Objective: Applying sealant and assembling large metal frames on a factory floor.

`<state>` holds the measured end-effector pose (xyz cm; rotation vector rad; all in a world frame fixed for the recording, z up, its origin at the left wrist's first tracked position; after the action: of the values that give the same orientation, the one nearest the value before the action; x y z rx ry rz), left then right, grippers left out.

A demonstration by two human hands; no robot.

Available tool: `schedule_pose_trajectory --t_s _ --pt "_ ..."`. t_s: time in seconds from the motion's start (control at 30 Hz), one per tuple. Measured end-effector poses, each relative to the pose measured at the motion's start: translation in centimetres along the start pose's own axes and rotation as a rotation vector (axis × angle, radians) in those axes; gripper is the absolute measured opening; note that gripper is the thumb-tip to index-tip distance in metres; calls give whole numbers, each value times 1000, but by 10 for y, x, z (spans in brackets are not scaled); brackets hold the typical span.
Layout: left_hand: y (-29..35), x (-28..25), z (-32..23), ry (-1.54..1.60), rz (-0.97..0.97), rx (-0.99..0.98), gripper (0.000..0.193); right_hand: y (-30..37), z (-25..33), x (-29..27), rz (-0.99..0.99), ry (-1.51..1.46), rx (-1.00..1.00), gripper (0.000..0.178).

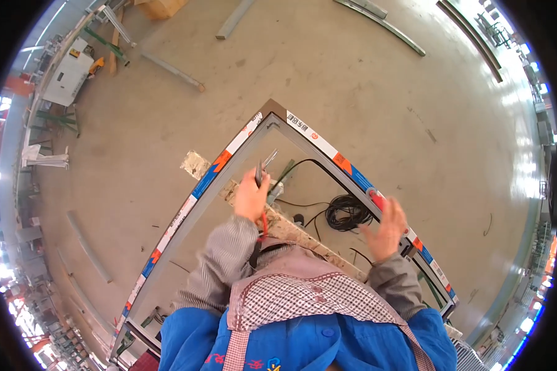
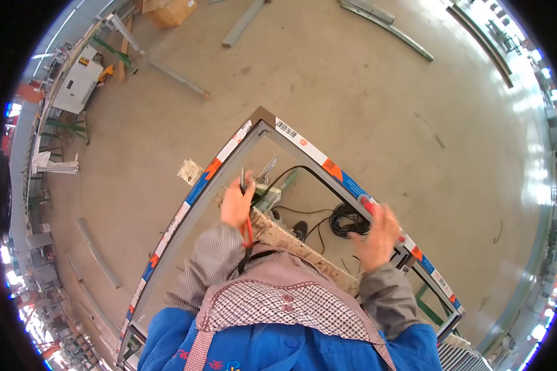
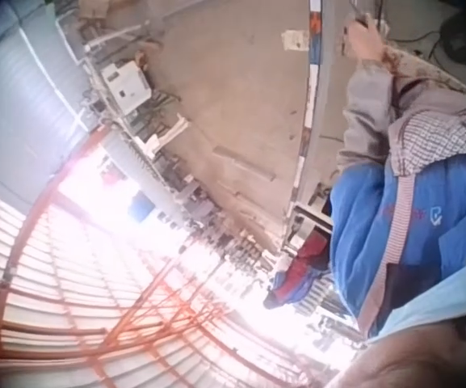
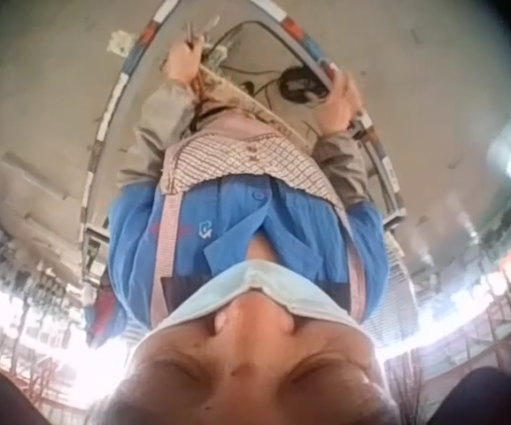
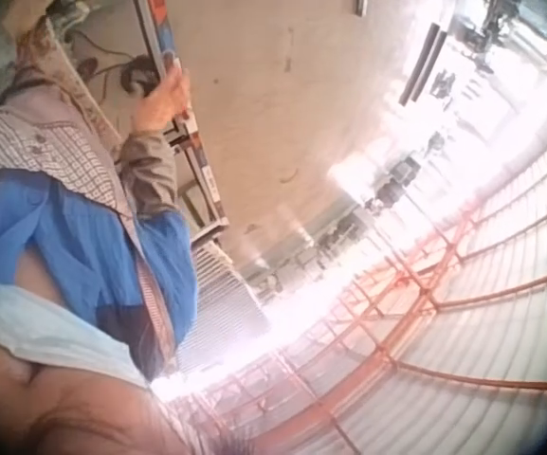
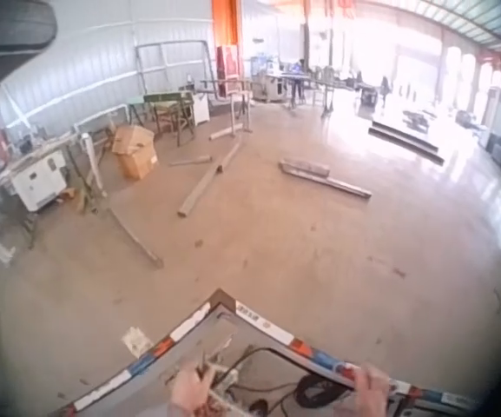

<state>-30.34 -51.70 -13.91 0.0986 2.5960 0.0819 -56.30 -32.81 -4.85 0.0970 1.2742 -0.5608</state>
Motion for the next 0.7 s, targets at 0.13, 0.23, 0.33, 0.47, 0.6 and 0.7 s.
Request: schedule_pose_trajectory --t_s 0.13,0.23,0.33,0.47,0.6,0.7 --pt "3 12 66 -104 727 -309 33 32 -94 17 -31 277 51 72" --pt "22 -29 71 -188 725 -149 31 49 -136 31 58 246 23 63" --pt "44 -121 104 -204 772 -207 28 34 -113 15 -18 137 -59 55" --pt "63 -254 109 -537 742 -414 24 12 -72 1 35 -67 -49 48" --pt "27 -312 49 -163 142 -403 14 -32 -8 6 210 -98 -274 42" --pt "-21 -279 -33 578 -113 -319 15 -56 1 28 428 182 -383 44"
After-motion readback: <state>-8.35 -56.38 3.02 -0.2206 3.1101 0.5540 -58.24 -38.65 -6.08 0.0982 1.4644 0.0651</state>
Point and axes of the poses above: each hand's wrist, its own y-axis away from the middle knuckle, its own x-axis out of the palm, z = x × y, the point moved 4 cm from there along -y, towards the middle knuckle, and after that the axes turned 12 degrees about -z, right-handed, at the moved point
